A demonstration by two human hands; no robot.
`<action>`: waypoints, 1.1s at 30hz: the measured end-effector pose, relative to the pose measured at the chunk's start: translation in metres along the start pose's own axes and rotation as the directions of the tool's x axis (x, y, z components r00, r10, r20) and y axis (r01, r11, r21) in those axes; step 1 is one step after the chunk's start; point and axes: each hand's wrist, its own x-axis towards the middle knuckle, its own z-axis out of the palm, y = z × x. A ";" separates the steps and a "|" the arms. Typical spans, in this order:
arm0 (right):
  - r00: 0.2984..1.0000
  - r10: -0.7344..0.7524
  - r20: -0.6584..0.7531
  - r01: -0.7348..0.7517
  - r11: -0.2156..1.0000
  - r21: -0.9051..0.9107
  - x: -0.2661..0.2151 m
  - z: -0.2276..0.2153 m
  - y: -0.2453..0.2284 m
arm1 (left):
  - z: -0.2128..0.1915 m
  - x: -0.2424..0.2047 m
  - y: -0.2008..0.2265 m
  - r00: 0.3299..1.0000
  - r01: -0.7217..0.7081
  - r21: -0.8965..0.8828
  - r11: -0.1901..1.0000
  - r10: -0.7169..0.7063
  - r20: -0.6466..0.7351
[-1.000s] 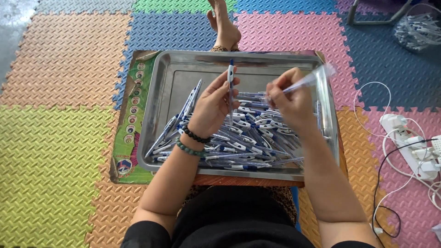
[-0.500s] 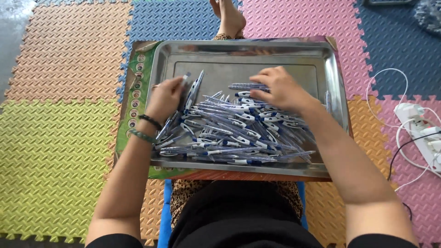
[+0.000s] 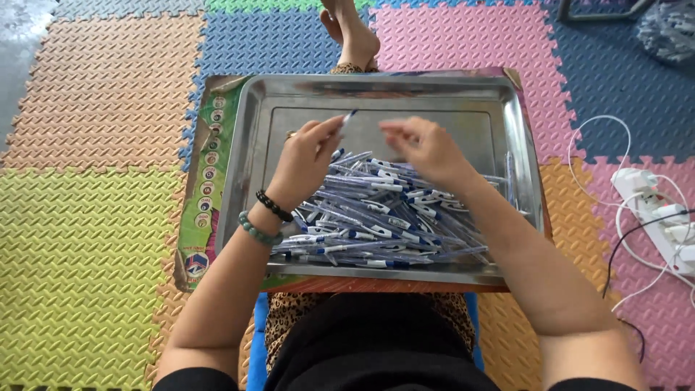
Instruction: Manually assembling ballpoint pens by inserting ink refills into barrels and attaching caps.
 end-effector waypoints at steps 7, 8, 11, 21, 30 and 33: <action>0.965 0.245 -0.088 -0.105 0.674 0.732 0.029 0.026 -0.001 | 0.027 0.019 0.040 0.919 0.393 -0.616 0.683 -0.268 0.289; 0.947 0.316 -0.054 -0.148 0.580 0.801 0.029 0.030 0.004 | 0.032 0.019 0.036 0.909 0.415 -0.625 0.661 -0.270 0.318; 0.910 0.413 0.043 -0.232 0.420 0.877 0.026 0.028 0.008 | 0.039 0.014 0.028 0.889 0.454 -0.620 0.640 -0.274 0.367; 0.901 0.429 0.067 -0.277 0.449 0.850 0.025 0.015 0.011 | 0.041 0.008 0.029 0.892 0.448 -0.644 0.620 -0.268 0.363; 0.896 0.438 0.075 -0.294 0.459 0.838 0.028 0.030 0.029 | 0.037 -0.001 0.025 0.886 0.463 -0.645 0.608 -0.292 0.361; 0.923 0.360 0.139 -0.305 0.459 0.835 0.029 0.026 0.036 | 0.032 0.002 0.023 0.860 0.510 -0.655 0.557 -0.329 0.390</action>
